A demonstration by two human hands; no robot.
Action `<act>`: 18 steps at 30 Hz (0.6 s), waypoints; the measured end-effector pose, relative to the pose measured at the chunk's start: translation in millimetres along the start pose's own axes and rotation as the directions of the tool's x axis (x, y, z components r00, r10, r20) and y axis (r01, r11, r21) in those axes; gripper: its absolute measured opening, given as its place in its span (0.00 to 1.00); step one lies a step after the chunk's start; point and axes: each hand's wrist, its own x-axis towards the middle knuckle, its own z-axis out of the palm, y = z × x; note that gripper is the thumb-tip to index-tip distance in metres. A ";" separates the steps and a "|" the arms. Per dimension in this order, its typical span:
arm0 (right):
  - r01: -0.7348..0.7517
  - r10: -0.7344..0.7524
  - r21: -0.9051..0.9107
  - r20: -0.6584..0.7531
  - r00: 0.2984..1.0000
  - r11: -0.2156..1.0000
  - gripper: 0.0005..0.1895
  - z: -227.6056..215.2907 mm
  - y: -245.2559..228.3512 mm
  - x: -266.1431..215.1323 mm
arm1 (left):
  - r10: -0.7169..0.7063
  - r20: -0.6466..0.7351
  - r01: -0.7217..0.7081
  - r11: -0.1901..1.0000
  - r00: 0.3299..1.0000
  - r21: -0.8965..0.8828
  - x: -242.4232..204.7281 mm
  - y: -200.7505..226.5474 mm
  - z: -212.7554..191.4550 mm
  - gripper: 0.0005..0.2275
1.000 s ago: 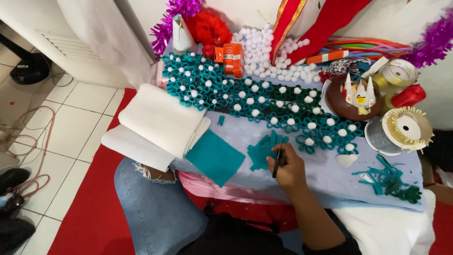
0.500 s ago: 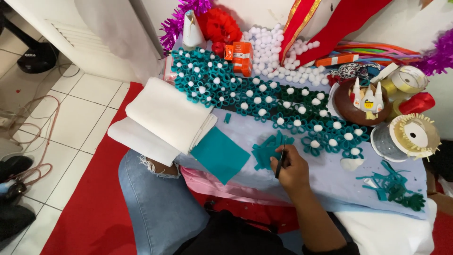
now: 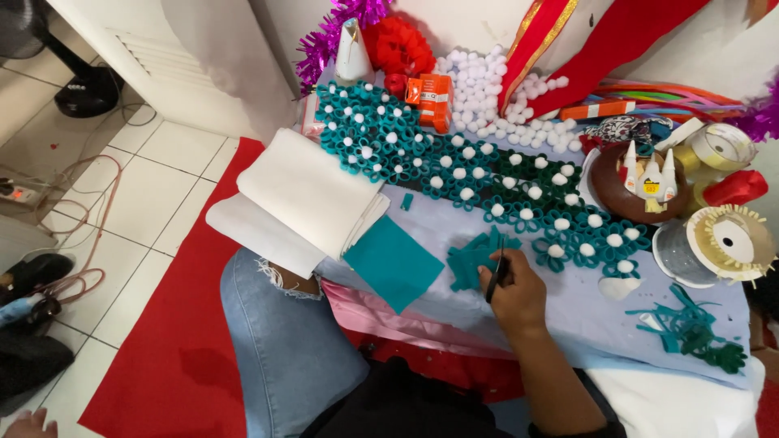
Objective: Cutting thin strips from a teal-colored sheet of material using scissors for a handicraft project.
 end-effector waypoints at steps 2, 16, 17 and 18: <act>-0.031 0.034 -0.076 0.031 0.999 0.997 0.14 -2.2 -8.1 -1.9 | -0.008 -0.003 0.008 1.000 1.000 0.006 -47.8 13.3 8.4 0.28; -0.056 0.064 -0.186 0.039 0.997 0.981 0.19 3.0 -7.7 0.5 | 0.118 0.321 -0.209 0.942 0.940 0.264 -8.9 -44.6 -17.7 0.14; -0.059 0.067 -0.187 0.036 0.997 0.981 0.19 2.6 -7.9 -0.8 | 0.117 0.325 -0.210 0.941 0.938 0.266 -30.4 -58.6 -11.0 0.14; -0.069 0.078 -0.191 0.043 0.996 0.979 0.18 2.7 -8.8 -0.3 | 0.187 0.166 -0.226 0.939 0.968 0.261 -49.5 -69.4 0.6 0.14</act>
